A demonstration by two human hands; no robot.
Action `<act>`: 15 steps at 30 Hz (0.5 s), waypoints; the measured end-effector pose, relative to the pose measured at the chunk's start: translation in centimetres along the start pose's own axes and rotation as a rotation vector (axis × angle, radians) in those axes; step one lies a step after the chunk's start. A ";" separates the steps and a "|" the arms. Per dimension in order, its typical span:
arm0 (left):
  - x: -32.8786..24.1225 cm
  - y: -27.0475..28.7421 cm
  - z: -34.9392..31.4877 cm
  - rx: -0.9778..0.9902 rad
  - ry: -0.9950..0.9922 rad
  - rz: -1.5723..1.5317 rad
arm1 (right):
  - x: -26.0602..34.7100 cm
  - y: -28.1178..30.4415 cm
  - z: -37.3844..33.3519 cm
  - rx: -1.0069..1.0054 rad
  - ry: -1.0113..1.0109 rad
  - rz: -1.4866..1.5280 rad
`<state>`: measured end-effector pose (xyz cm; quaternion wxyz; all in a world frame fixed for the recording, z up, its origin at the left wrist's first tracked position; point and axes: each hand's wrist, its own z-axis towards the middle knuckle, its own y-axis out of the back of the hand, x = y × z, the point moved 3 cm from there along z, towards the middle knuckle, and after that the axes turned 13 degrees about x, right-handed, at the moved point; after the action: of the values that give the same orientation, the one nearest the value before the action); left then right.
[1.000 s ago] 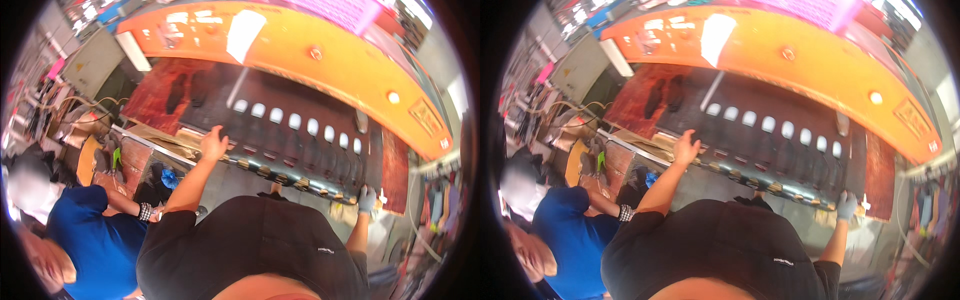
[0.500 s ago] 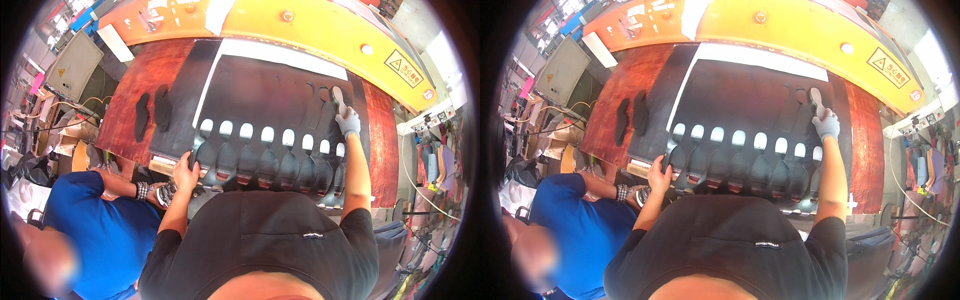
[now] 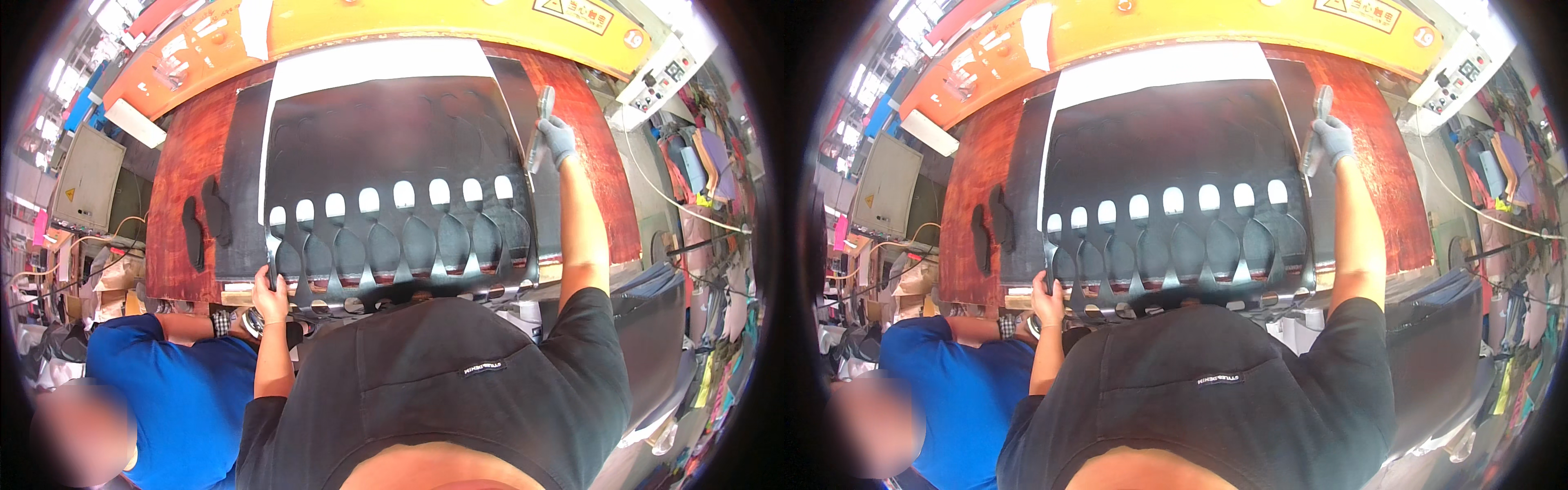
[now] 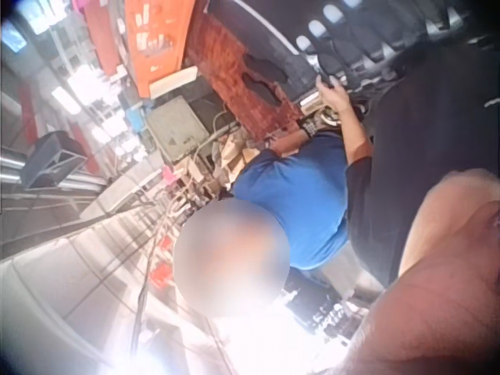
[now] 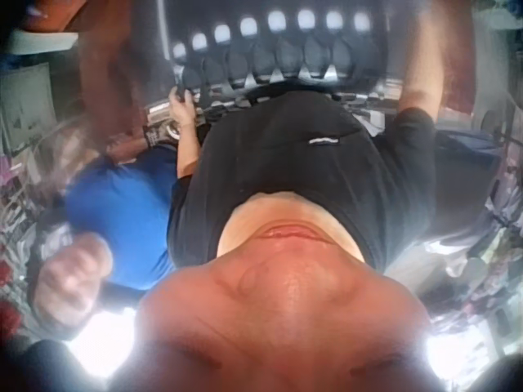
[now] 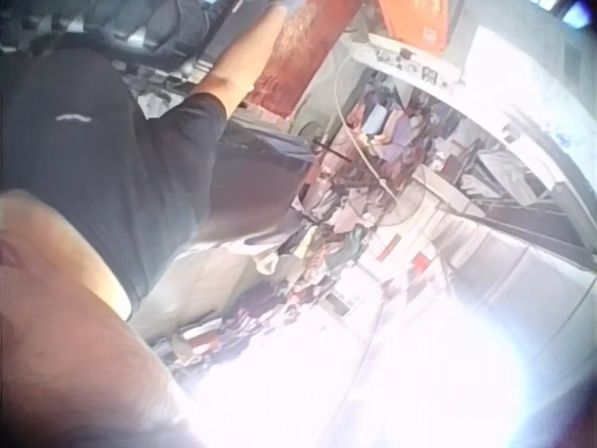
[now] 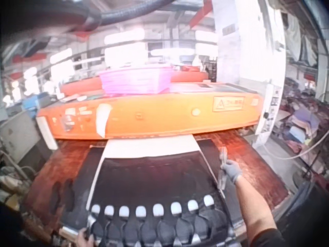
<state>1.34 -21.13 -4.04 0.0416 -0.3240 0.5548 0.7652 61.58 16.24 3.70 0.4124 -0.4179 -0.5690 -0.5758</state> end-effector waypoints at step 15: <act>2.1 -0.3 1.8 0.243 0.245 -0.421 | -3.1 -1.5 -12.8 0.110 0.073 -0.618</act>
<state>-1.02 -20.04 -5.05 0.1711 -0.5149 0.5637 0.6227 60.94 3.43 0.28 0.2599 -0.1813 -0.6842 -0.6569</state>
